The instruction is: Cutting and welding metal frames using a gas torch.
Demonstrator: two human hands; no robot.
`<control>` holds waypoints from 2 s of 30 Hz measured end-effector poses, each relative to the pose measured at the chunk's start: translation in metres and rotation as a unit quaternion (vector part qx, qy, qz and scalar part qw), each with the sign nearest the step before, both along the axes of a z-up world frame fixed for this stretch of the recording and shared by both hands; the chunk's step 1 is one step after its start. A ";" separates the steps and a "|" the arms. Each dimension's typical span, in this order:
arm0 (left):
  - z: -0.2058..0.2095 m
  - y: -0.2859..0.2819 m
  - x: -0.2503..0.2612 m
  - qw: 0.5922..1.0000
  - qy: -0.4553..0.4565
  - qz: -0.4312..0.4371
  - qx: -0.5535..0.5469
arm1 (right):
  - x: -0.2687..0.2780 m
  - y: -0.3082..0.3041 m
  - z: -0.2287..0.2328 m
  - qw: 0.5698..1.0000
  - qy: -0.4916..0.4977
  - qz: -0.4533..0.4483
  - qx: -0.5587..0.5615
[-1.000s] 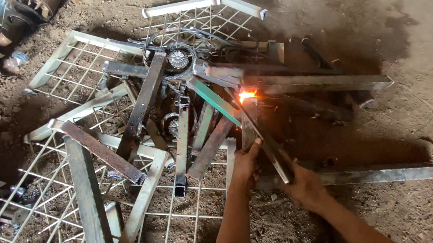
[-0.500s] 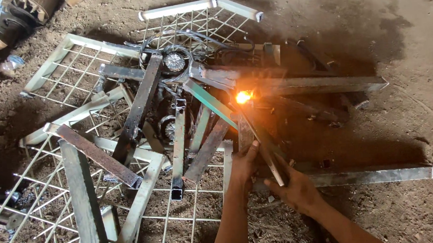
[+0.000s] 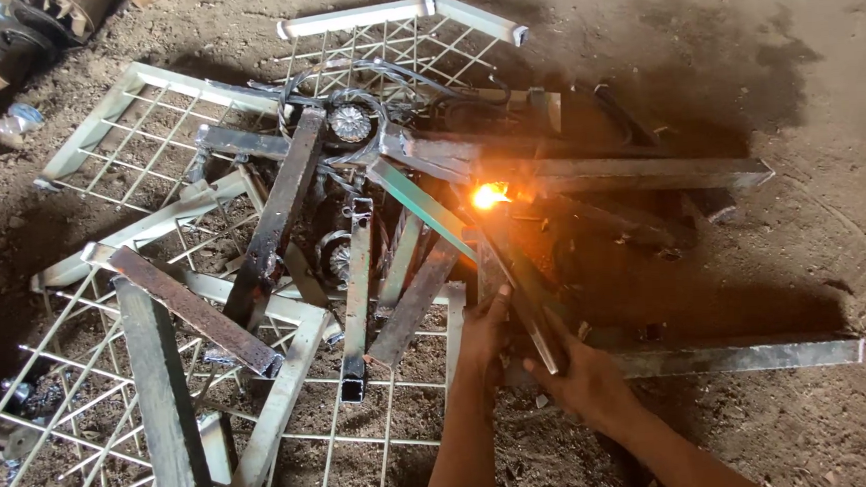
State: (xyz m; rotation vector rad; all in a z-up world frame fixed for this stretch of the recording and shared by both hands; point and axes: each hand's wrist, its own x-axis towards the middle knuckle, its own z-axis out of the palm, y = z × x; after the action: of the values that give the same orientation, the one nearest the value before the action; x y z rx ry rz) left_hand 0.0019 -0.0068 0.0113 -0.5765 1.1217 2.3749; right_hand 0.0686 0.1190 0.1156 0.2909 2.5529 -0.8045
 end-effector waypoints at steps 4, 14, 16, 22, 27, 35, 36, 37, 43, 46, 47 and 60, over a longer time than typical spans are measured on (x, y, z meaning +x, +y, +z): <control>-0.009 -0.003 -0.002 0.999 0.020 0.006 -0.031 | 0.004 -0.003 -0.004 0.999 0.046 0.027 0.009; -0.018 -0.002 -0.021 0.999 0.047 0.024 0.009 | 0.005 -0.018 0.001 0.986 0.119 0.064 0.102; -0.025 0.000 -0.028 0.999 0.048 0.005 0.002 | 0.005 -0.021 0.004 0.985 0.113 0.058 0.116; -0.058 0.006 -0.042 0.996 0.086 0.001 0.016 | 0.006 -0.023 0.002 0.982 0.134 0.059 0.122; -0.051 -0.002 -0.040 0.995 0.089 -0.007 0.044 | 0.007 -0.033 0.013 0.982 0.079 0.052 0.162; -0.027 -0.006 -0.037 0.997 0.051 -0.044 0.024 | 0.012 -0.047 0.030 0.972 0.060 0.063 0.218; -0.022 -0.008 -0.036 0.997 0.051 -0.044 0.028 | 0.013 -0.046 0.028 0.971 0.060 0.063 0.221; -0.017 -0.010 -0.035 0.997 0.052 -0.053 0.013 | 0.015 -0.045 0.027 0.970 0.063 0.063 0.225; -0.006 -0.023 -0.032 0.990 0.064 -0.118 -0.053 | 0.015 -0.046 0.027 0.963 0.076 0.065 0.251; -0.013 -0.017 -0.034 0.992 0.070 -0.101 -0.018 | 0.012 -0.045 0.027 0.965 0.074 0.065 0.245; -0.016 -0.015 -0.033 0.995 0.060 -0.083 0.009 | 0.012 -0.045 0.027 0.968 0.070 0.063 0.234; -0.026 -0.010 -0.041 0.987 0.080 -0.107 -0.083 | 0.010 -0.046 0.026 0.965 0.038 0.064 0.252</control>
State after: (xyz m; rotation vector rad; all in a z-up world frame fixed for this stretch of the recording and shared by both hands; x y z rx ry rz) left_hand -0.0395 -0.0170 -0.0149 -0.3032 1.3873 2.1865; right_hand 0.0790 0.0730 0.1412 0.2487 2.7827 -0.1064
